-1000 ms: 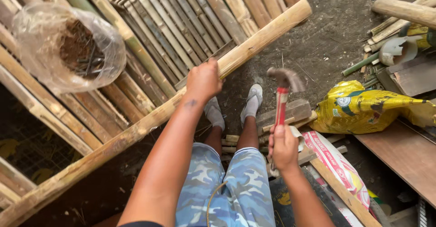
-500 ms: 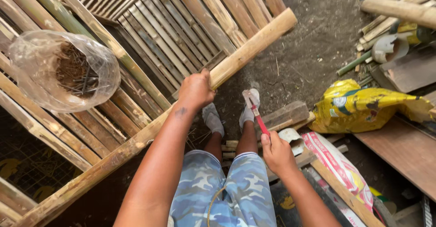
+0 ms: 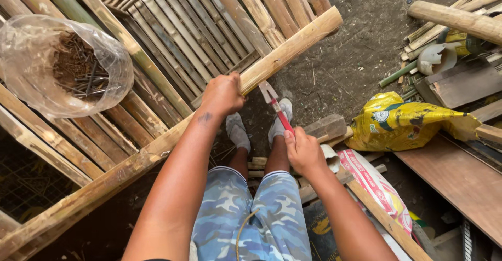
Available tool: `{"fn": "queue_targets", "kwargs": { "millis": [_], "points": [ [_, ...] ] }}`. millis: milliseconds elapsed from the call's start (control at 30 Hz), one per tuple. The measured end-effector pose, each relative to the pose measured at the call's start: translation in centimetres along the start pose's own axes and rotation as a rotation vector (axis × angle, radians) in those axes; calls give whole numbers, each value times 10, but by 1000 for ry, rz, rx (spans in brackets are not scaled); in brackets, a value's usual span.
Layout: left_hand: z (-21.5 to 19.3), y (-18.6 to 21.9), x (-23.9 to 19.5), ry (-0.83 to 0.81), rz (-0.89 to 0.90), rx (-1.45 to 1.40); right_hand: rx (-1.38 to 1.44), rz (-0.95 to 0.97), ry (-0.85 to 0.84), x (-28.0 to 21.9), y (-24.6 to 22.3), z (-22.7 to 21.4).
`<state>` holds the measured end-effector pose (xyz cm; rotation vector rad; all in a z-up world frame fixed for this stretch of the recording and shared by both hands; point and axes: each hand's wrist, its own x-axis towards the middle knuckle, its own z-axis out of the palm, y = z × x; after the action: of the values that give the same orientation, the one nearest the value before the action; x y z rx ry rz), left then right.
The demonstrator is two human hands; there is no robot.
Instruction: The person repeatedly picks nails from a plastic bag and hammers them into a bamboo frame using a claw hammer. The person also briefly handles a small container of nails and a plastic bag containing a green object.
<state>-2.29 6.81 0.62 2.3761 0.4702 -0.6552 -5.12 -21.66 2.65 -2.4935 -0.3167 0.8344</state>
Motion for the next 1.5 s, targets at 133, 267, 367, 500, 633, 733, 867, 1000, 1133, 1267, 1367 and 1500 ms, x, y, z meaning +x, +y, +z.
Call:
{"fn": "queue_targets", "kwargs": {
  "millis": [133,267,367,500,633,733,867,1000,1133,1267,1367,1500],
  "points": [
    [5,-3,-1,-21,-13,-39,-2,-4,-17,-27,8,-2],
    [3,-3,1,17,25,-51,-40,47,-32,-23,22,-8],
    [10,-5,4,13,37,-41,-71,7,-23,2,19,-4],
    [10,-8,1,5,25,-44,61,-17,-2,-5,-1,-8],
    [6,-2,-1,26,22,-36,396,18,93,-37,-24,-38],
    [-1,-1,-1,-27,-7,-22,835,-70,162,-61,-47,-63],
    [1,0,-1,-32,-5,-18,1056,-637,378,-65,-55,-61],
    [-1,0,1,-66,-18,-17,606,-159,190,-22,-48,-53],
    [-4,0,1,-47,-25,-13,1049,-166,236,-48,-65,-81],
    [4,0,0,-55,-39,-40,1126,-744,456,-68,-76,-87],
    [-1,-1,1,-60,-45,-65,161,-449,329,-27,-60,-72],
    [-4,3,0,-26,-51,12,746,-54,206,-22,-59,-74]
  ]
}}
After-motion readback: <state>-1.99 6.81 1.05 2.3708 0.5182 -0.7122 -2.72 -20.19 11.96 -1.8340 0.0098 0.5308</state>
